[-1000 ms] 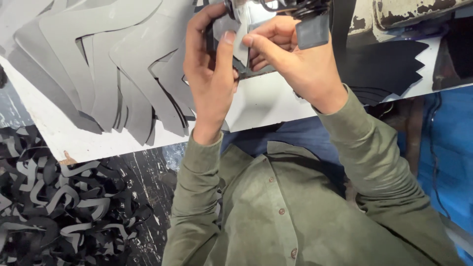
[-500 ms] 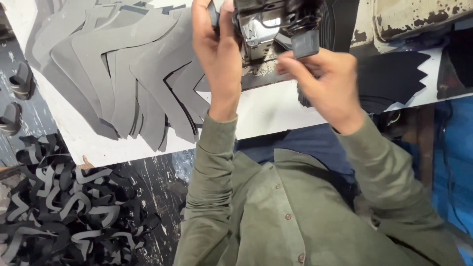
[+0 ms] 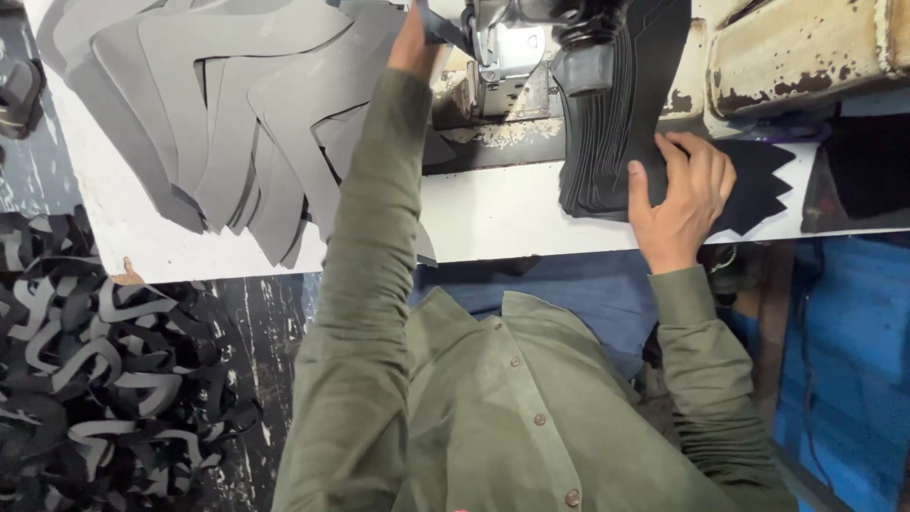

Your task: Assembling and stacking shoe upper components using an industrial machine.

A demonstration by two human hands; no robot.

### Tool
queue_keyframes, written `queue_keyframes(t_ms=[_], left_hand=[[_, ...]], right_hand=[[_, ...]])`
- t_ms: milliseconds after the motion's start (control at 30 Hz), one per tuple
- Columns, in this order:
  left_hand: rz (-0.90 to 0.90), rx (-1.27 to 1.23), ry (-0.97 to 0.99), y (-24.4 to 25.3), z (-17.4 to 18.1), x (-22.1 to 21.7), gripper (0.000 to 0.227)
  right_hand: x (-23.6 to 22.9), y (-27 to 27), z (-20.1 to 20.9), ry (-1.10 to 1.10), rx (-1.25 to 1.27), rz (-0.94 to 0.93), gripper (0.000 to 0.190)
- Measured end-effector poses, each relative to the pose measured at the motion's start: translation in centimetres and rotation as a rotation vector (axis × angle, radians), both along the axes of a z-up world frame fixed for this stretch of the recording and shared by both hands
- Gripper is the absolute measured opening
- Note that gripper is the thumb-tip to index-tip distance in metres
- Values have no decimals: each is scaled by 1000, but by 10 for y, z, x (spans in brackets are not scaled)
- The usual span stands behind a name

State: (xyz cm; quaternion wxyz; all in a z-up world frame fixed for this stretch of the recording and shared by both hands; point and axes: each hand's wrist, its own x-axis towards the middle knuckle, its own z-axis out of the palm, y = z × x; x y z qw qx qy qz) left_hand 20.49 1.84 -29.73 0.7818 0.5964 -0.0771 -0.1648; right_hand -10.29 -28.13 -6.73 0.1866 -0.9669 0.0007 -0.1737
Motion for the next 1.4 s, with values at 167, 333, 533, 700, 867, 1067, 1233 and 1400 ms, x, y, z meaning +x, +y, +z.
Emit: queue_keyframes(t_ms=[167, 333, 533, 700, 867, 1067, 1233, 1400], left_hand=[[338, 946, -727, 38, 24, -2, 26], [597, 1203, -835, 62, 209, -130, 22], [542, 1548, -711, 125, 211, -203, 68], [613, 1494, -624, 121, 215, -202, 68], [600, 1498, -583, 125, 210, -206, 67], [746, 1648, -570, 131, 197, -203, 78], [852, 1691, -482, 125, 191, -205, 80], [925, 1799, -451, 128, 189, -215, 77]], right_hand=[[7, -1, 2, -2, 15, 18, 33], [20, -2, -2, -7, 24, 61, 33], [22, -7, -6, 46, -23, 100, 48], [18, -11, 25, 114, -90, 300, 114], [10, -21, 3, 106, -131, 256, 97], [14, -22, 9, 96, -157, 278, 99], [15, -18, 9, 140, -126, 249, 102], [16, -14, -3, -24, -223, 266, 94]])
